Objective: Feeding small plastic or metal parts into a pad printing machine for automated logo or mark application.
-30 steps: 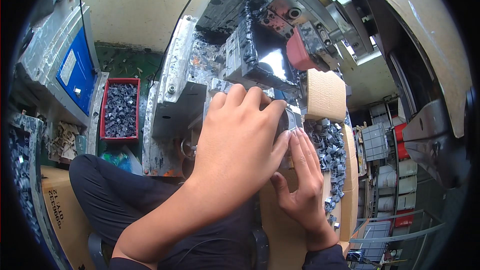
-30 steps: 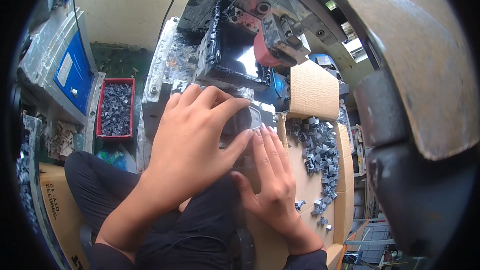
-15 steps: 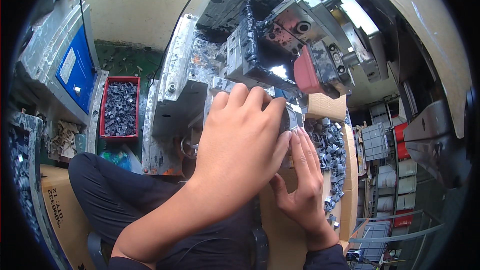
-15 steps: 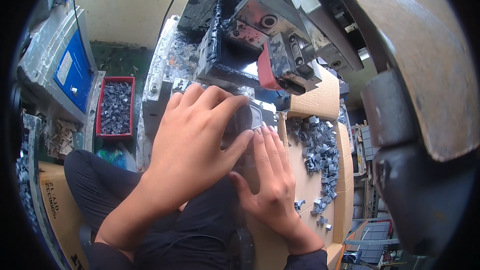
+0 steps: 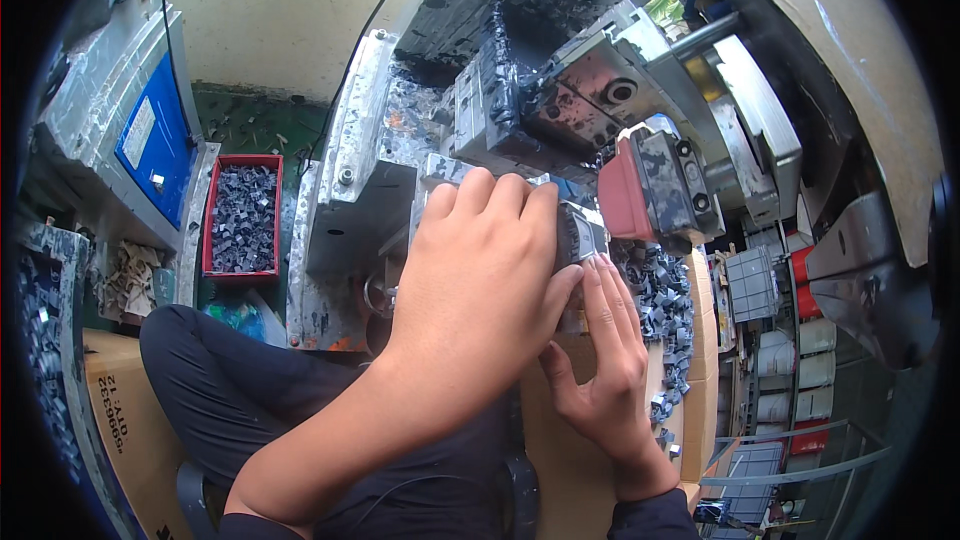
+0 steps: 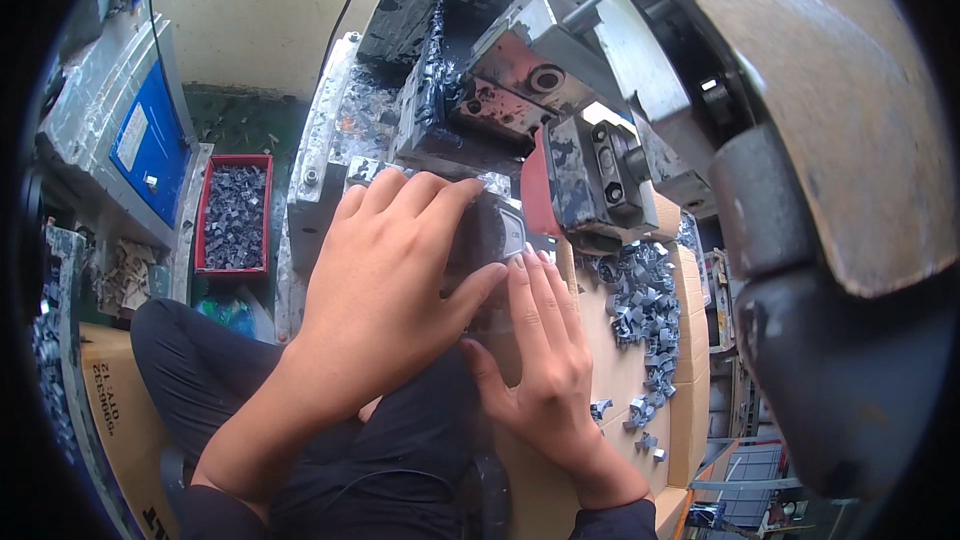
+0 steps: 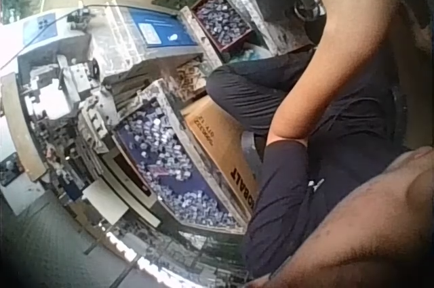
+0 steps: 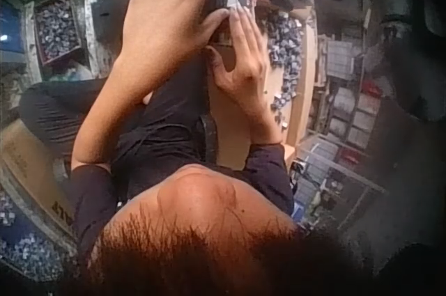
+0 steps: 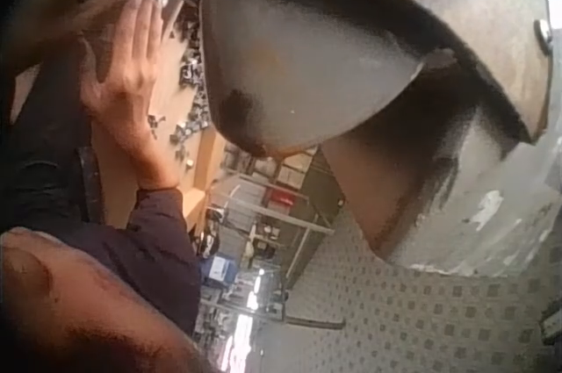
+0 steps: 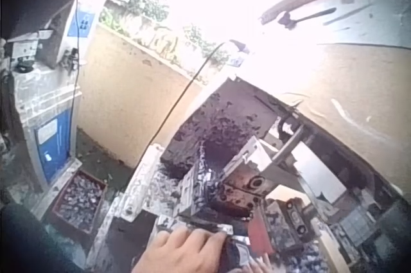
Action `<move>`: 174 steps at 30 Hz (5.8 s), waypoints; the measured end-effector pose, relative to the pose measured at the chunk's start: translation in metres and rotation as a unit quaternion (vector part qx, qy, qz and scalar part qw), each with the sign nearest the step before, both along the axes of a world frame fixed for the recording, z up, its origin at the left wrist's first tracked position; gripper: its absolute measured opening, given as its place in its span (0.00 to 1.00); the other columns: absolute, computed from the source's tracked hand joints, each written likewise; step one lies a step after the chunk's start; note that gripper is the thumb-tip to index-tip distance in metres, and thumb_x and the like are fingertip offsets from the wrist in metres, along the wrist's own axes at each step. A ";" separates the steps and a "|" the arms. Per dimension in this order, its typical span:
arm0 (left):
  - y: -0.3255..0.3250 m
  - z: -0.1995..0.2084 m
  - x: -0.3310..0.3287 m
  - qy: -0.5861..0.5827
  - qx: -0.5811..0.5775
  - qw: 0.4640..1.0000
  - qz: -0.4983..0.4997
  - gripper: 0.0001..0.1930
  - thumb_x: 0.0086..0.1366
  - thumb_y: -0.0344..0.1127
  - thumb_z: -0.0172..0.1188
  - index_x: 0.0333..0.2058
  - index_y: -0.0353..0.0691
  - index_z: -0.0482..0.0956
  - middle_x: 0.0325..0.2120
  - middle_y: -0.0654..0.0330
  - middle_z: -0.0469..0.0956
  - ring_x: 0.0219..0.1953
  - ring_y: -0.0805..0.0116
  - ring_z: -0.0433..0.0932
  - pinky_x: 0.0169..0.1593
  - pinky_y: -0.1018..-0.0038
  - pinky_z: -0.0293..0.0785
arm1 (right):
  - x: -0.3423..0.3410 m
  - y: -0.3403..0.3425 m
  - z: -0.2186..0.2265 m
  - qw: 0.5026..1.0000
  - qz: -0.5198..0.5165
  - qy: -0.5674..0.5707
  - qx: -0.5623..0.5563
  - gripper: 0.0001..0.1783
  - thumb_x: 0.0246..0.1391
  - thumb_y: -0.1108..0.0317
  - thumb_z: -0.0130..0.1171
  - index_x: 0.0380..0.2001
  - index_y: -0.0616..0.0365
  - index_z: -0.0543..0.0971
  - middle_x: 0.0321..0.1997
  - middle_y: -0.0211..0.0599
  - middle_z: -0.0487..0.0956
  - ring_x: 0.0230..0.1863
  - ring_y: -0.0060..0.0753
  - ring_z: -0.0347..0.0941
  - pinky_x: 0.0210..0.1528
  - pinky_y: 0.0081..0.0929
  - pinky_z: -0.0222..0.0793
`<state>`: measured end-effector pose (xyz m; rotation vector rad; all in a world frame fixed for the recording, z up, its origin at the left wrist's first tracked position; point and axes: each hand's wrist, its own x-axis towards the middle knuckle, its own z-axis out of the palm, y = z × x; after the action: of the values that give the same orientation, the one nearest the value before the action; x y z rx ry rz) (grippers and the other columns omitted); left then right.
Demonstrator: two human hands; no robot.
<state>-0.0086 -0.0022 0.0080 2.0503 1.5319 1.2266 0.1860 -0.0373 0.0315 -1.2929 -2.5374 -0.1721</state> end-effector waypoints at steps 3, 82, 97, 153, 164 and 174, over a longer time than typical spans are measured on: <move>-0.001 0.001 0.001 0.002 -0.006 1.000 -0.002 0.29 0.60 0.42 0.70 0.57 0.32 0.78 0.48 0.51 0.80 0.54 0.53 0.75 0.58 0.63 0.68 | 0.002 -0.001 0.000 1.000 0.002 -0.001 -0.002 0.40 0.55 0.65 0.70 0.65 0.81 0.69 0.66 0.72 0.72 0.70 0.73 0.67 0.71 0.56 0.64; -0.151 -0.100 -0.038 -0.412 -0.081 0.882 -0.215 0.19 0.69 0.44 0.66 0.49 0.34 0.87 0.50 0.44 0.86 0.50 0.50 0.84 0.55 0.60 0.78 | -0.020 -0.035 -0.044 0.843 0.278 0.328 -0.324 0.23 0.36 0.78 0.85 0.36 0.61 0.81 0.33 0.43 0.85 0.35 0.41 0.85 0.37 0.33 0.83; -0.153 -0.102 -0.037 -0.433 -0.089 0.872 -0.209 0.18 0.68 0.42 0.66 0.49 0.34 0.87 0.49 0.45 0.86 0.50 0.50 0.85 0.54 0.60 0.77 | -0.020 -0.037 -0.046 0.841 0.271 0.329 -0.332 0.23 0.36 0.78 0.84 0.35 0.61 0.81 0.34 0.43 0.85 0.35 0.41 0.85 0.37 0.34 0.84; -0.371 -0.129 -0.400 0.274 -0.233 0.843 0.400 0.30 0.62 0.30 0.68 0.63 0.58 0.79 0.76 0.51 0.57 0.77 0.47 0.55 0.77 0.53 0.51 | 0.129 -0.025 0.012 0.985 -0.169 0.020 -0.003 0.18 0.70 0.67 0.61 0.56 0.68 0.80 0.52 0.53 0.85 0.51 0.48 0.83 0.53 0.36 0.80; -0.251 -0.088 -0.323 0.278 -0.096 0.905 0.308 0.20 0.74 0.26 0.53 0.62 0.42 0.78 0.71 0.56 0.68 0.74 0.54 0.64 0.75 0.59 0.57 | 0.168 -0.059 -0.032 0.913 -0.303 0.080 -0.261 0.21 0.58 0.71 0.64 0.56 0.57 0.80 0.51 0.44 0.82 0.49 0.36 0.81 0.47 0.36 0.78; -0.087 -0.049 -0.150 0.088 0.086 0.992 0.030 0.16 0.66 0.24 0.63 0.51 0.40 0.86 0.61 0.51 0.78 0.63 0.50 0.76 0.66 0.58 0.69 | 0.184 -0.086 -0.017 0.889 -0.325 0.045 -0.320 0.13 0.58 0.67 0.66 0.45 0.60 0.82 0.30 0.40 0.83 0.28 0.31 0.81 0.31 0.30 0.76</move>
<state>-0.1581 -0.0893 -0.0414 2.2921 1.6255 1.2698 0.3704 -0.1232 0.0145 -2.2984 -2.0323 0.6335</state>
